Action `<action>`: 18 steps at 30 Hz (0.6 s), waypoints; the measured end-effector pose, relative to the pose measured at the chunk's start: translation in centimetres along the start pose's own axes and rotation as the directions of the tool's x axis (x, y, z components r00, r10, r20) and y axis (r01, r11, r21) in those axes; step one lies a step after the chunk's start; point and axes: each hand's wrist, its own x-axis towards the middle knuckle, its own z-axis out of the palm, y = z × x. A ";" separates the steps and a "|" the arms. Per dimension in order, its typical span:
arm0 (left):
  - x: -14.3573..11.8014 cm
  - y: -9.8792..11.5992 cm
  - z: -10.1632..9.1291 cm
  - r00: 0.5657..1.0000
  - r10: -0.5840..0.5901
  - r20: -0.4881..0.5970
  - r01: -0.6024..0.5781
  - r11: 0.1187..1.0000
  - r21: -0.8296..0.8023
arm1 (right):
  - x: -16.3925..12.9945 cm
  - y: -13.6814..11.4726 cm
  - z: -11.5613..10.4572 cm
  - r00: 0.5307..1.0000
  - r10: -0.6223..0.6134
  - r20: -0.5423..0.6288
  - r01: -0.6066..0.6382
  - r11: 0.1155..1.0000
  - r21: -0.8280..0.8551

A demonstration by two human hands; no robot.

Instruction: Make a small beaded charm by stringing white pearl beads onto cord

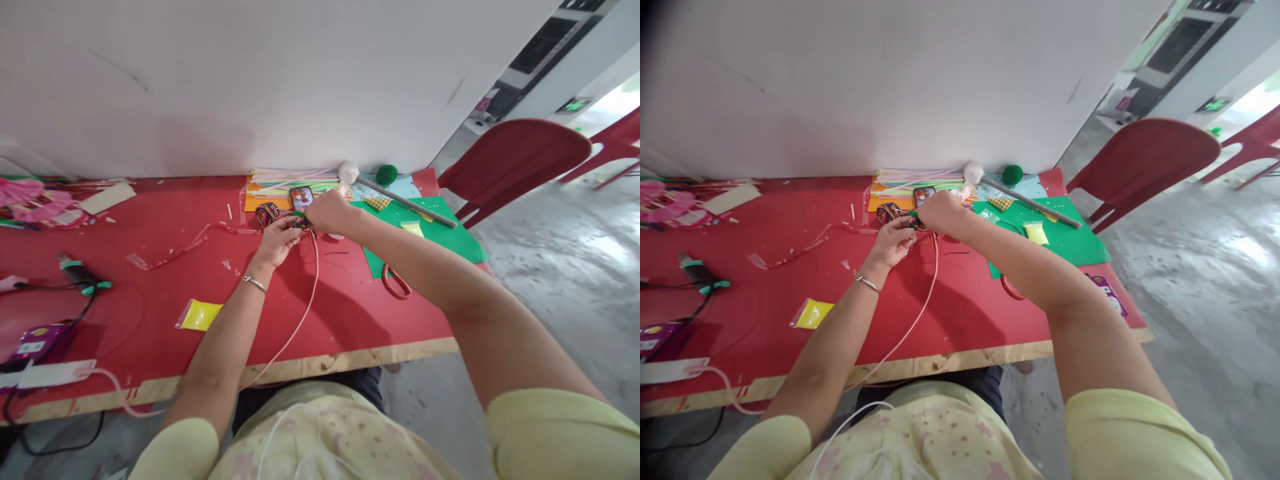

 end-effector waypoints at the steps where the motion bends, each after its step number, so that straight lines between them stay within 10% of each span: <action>1: 0.2 0.1 -0.2 1.000 -0.012 0.008 0.012 1.000 0.017 | -0.3 0.1 0.0 1.000 0.005 0.003 -0.005 1.000 -0.014; 9: 3.5 1.9 -2.0 0.985 0.093 -0.148 -0.076 0.990 0.117 | -3.3 2.4 1.5 0.992 0.128 -0.018 -0.127 0.992 0.025; 18: 2.7 4.6 -2.0 0.998 -0.050 -0.027 0.050 0.999 0.012 | -4.8 3.0 2.4 0.993 0.113 -0.032 -0.109 0.989 0.103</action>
